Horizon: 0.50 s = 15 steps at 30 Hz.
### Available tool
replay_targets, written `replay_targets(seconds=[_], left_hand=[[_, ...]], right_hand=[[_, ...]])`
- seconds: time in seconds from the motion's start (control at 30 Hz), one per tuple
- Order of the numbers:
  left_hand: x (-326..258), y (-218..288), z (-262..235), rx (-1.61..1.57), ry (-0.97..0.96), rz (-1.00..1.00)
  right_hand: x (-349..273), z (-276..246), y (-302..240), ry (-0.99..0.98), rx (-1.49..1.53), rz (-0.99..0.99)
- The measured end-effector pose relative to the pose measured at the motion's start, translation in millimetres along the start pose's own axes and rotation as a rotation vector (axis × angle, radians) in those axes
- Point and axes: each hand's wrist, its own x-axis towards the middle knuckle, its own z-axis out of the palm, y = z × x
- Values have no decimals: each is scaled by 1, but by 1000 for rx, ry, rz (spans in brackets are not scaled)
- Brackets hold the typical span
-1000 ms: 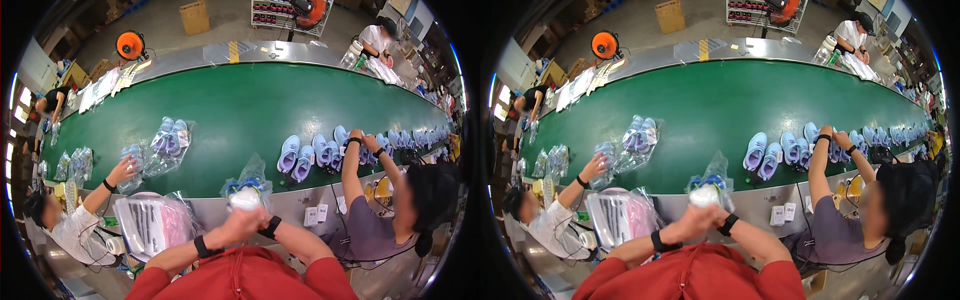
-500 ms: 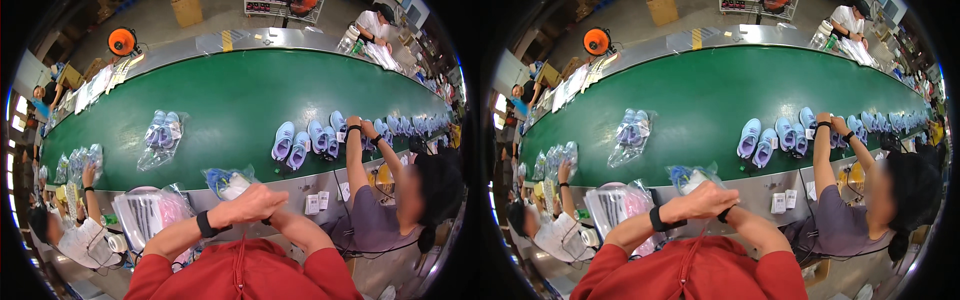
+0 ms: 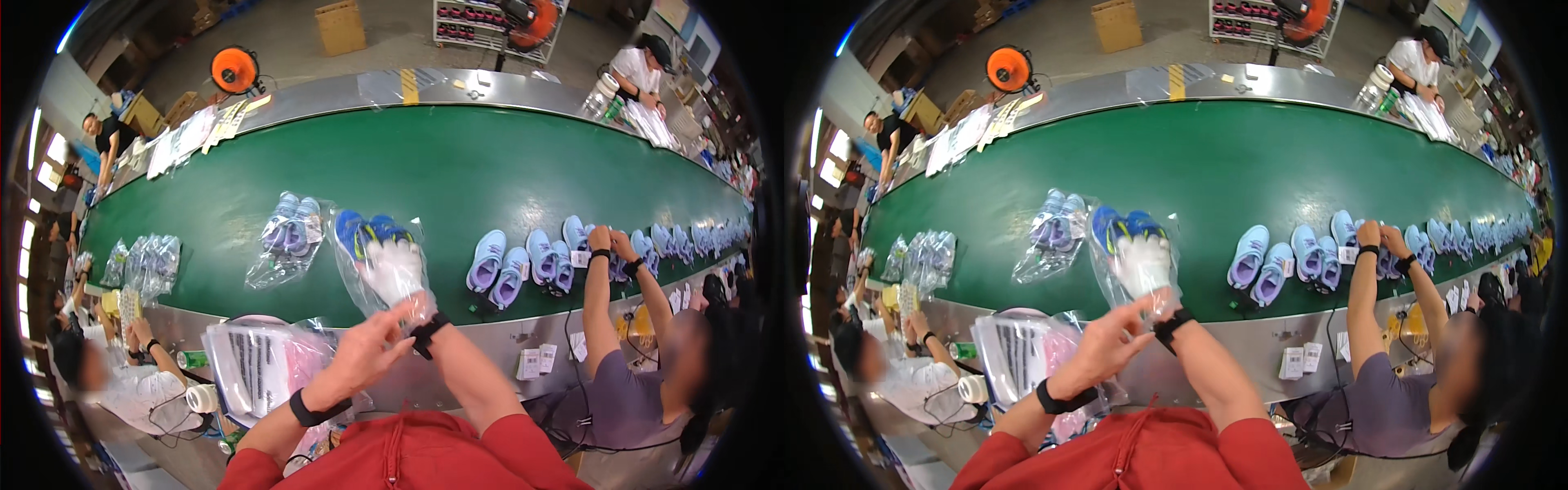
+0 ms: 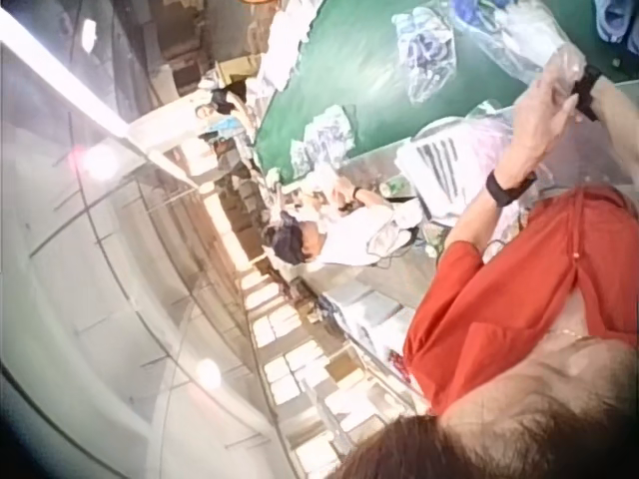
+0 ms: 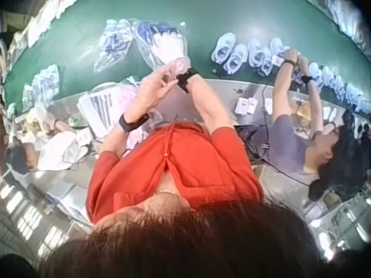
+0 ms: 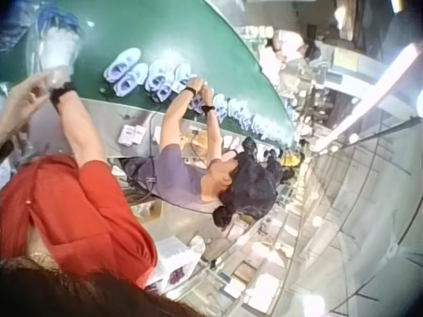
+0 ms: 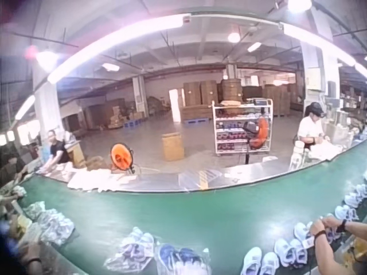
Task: The person picks up pairs of light blue sneakers from a moving conveyor belt and places them into clear plastic bags. The person then seals the bags and sets them aside on the table. The task is performed repeatedly as new shoes arrive on the belt.
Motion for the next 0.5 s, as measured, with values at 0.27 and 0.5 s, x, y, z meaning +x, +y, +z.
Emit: replay_targets(seconds=[0.27, 0.5], left_hand=[[-81, -87, -83, 34, 379, -298], [-183, -155, -30, 287, 53, -600]], right_hand=[[-71, 52, -49, -522, 360, -266], [-165, 34, 48, -818, 265, 39]])
